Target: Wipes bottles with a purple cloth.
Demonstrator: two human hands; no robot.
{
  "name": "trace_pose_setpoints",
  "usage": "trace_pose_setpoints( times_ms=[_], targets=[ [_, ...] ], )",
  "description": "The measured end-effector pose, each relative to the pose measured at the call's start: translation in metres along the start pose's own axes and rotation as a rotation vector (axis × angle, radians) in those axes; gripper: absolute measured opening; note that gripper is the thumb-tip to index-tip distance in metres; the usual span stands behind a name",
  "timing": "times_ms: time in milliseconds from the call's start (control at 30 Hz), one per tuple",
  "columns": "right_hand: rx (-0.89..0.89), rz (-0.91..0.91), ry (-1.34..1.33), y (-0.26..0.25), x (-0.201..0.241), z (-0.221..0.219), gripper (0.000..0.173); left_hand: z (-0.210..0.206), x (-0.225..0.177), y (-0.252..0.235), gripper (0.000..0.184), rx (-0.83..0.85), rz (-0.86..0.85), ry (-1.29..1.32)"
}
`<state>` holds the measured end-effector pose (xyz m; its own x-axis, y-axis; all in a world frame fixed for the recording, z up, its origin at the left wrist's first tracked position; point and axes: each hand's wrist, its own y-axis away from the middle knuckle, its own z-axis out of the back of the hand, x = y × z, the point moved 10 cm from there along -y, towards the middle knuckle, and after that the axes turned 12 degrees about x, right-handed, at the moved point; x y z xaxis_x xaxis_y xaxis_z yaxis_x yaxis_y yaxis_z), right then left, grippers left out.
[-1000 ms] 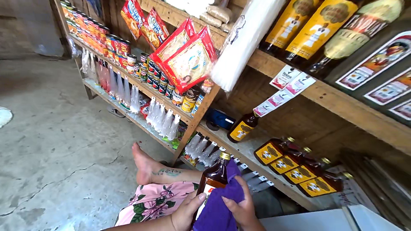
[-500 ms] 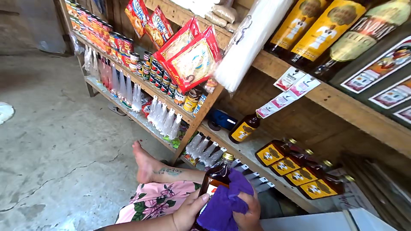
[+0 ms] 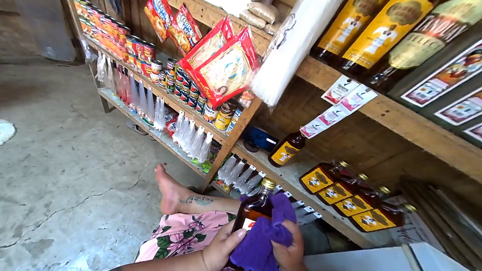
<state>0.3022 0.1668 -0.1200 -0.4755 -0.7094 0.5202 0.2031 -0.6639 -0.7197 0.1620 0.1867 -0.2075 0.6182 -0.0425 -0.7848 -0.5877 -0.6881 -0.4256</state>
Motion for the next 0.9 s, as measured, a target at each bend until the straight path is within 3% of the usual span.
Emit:
trace_pose_setpoints(
  times_ms=[267,900],
  targets=[
    [0.120,0.264,0.091,-0.007,0.021,-0.011,0.019,0.005,0.005,0.001,0.050,-0.030,0.009,0.001],
    [0.044,0.194,0.129,0.000,0.012,-0.007,0.024,0.004,0.004,0.000,0.050,-0.046,0.040,0.034]
  ],
)
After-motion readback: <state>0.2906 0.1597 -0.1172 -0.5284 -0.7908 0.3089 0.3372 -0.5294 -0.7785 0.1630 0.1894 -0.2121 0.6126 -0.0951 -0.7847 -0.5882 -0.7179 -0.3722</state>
